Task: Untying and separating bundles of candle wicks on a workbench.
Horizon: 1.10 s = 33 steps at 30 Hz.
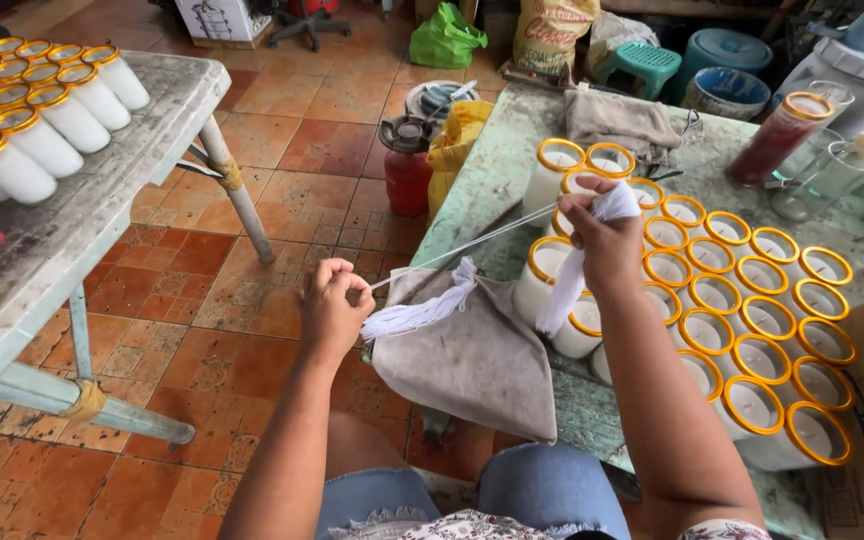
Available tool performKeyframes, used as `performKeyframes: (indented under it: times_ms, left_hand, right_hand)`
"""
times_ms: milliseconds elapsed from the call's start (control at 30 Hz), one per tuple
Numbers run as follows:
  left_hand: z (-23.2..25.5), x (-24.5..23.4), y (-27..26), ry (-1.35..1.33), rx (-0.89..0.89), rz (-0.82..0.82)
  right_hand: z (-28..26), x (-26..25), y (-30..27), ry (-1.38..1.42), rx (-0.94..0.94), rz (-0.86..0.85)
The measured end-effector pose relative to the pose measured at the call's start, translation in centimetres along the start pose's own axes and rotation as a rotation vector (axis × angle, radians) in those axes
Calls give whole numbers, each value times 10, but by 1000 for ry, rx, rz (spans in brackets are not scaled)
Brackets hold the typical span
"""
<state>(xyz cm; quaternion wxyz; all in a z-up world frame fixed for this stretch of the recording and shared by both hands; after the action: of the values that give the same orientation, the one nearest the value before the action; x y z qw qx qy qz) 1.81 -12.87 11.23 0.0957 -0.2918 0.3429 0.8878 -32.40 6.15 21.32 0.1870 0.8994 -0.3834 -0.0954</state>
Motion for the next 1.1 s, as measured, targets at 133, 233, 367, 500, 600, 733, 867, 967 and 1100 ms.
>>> performKeyframes:
  times_ms: [133, 233, 367, 500, 600, 733, 867, 967, 1100]
  left_hand:
    - [-14, 15, -2, 30, -72, -92]
    - [-27, 43, -7, 179, -289, -317]
    - [68, 56, -4, -580, -235, -262]
    - [130, 58, -7, -1317, -465, -243]
    - [106, 87, -10, -1401, -545, -243]
    - [110, 87, -12, -1472, -642, -284]
    - [108, 97, -10, -1495, -673, -293]
    - [123, 79, -2, -1427, -620, -281]
    - [131, 73, 3, -1382, -588, -286]
  right_hand:
    - [25, 17, -1, 123, 49, 8]
    - [21, 51, -16, -248, -66, -88]
    - [-1, 106, -58, -488, -155, -188]
    - [-8, 114, -68, -382, -221, -202]
    - [-4, 102, -65, -323, -211, -176]
    - [4, 95, -63, -164, -129, -199]
    - [16, 95, -62, 39, -92, -218]
    - [30, 93, -63, 182, -19, -212]
    - [34, 89, -60, 160, -88, -170]
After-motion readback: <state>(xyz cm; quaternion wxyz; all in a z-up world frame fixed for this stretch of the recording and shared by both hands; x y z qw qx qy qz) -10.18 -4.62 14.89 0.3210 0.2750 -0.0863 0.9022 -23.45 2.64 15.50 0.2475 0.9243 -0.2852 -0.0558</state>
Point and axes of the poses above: each hand's wrist, its own y-axis towards the middle knuckle, its own x-axis out of the palm, z = x × y, the point moved 9 cm from there along y, towards the middle knuckle, and after that the axes turned 12 degrees about -y, right-handed, at the moved point
